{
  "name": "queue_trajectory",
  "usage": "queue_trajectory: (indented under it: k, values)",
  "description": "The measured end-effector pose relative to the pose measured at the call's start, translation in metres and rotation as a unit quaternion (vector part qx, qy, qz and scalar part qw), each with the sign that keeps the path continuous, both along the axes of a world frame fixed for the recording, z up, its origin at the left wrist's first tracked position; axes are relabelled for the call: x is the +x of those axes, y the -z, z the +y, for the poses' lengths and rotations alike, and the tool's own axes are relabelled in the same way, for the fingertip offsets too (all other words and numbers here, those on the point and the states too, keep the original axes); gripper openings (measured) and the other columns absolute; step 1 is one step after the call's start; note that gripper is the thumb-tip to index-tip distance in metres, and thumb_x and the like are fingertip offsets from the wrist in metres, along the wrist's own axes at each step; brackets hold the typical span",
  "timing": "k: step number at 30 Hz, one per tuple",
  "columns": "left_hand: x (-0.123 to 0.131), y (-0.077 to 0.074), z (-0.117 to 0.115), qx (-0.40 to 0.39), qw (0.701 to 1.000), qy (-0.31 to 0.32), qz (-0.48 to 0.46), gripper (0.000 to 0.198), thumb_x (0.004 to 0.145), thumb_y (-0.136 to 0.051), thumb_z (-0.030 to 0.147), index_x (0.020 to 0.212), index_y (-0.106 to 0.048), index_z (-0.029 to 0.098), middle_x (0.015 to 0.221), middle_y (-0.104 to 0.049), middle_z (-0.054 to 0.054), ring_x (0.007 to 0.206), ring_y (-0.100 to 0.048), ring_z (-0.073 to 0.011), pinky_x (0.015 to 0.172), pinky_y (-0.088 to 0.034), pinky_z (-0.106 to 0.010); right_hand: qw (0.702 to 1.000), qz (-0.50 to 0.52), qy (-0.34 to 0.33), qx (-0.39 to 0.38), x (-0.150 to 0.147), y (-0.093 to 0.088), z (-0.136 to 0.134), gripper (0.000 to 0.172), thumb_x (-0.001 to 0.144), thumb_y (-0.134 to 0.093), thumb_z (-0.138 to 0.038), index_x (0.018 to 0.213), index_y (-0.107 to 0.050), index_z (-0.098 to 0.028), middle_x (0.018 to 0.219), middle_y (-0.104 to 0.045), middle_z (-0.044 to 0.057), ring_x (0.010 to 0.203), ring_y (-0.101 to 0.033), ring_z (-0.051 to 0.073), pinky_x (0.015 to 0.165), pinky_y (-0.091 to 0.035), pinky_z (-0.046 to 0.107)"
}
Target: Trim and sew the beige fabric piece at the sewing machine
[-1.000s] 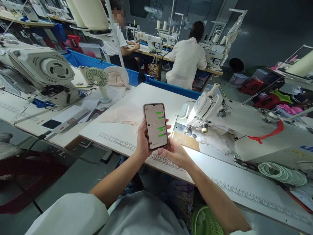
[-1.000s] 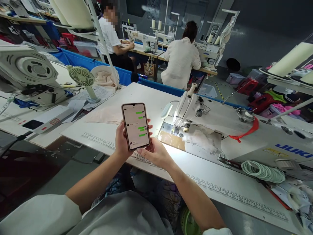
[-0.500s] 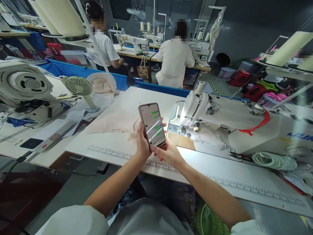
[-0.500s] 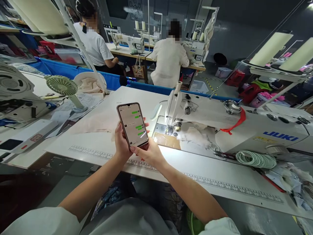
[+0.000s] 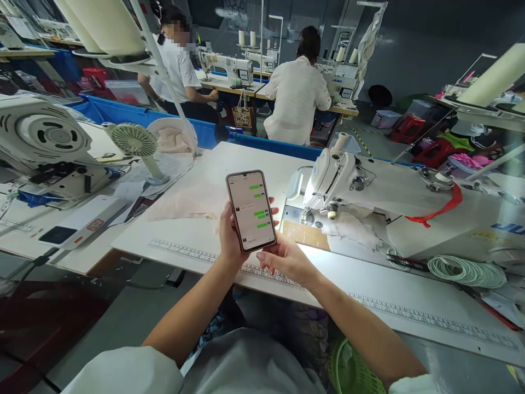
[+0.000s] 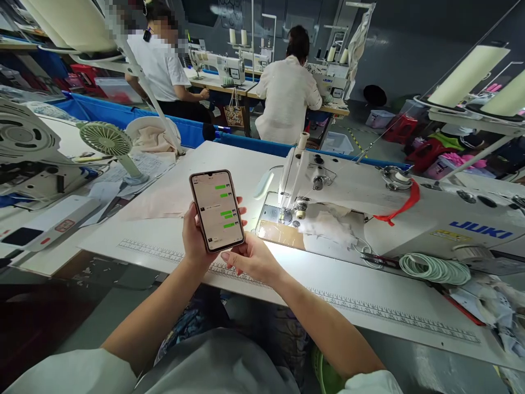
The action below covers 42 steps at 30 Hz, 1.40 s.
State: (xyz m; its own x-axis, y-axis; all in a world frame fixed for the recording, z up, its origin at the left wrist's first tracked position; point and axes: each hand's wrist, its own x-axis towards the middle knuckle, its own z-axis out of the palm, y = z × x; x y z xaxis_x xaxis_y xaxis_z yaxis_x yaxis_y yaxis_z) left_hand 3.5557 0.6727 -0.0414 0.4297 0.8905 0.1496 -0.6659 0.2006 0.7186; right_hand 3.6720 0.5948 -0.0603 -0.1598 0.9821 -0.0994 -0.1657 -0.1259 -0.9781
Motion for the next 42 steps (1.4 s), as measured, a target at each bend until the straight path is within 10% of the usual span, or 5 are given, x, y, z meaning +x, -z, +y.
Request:
queue_trajectory:
  k: [42]
  values:
    - [-0.0112, 0.0018, 0.0028, -0.017, 0.993, 0.12, -0.006, 0.061, 0.088, -0.055, 0.064, 0.126, -0.064, 0.017, 0.118, -0.071, -0.015, 0.092, -0.072, -0.031, 0.07, -0.064, -0.04, 0.999, -0.028, -0.014, -0.021, -0.0035, 0.0074, 0.0043, 0.048, 0.076, -0.076, -0.062, 0.074, -0.063, -0.016, 0.062, -0.065, -0.001, 0.045, -0.052, 0.007, 0.046, -0.043, 0.021]
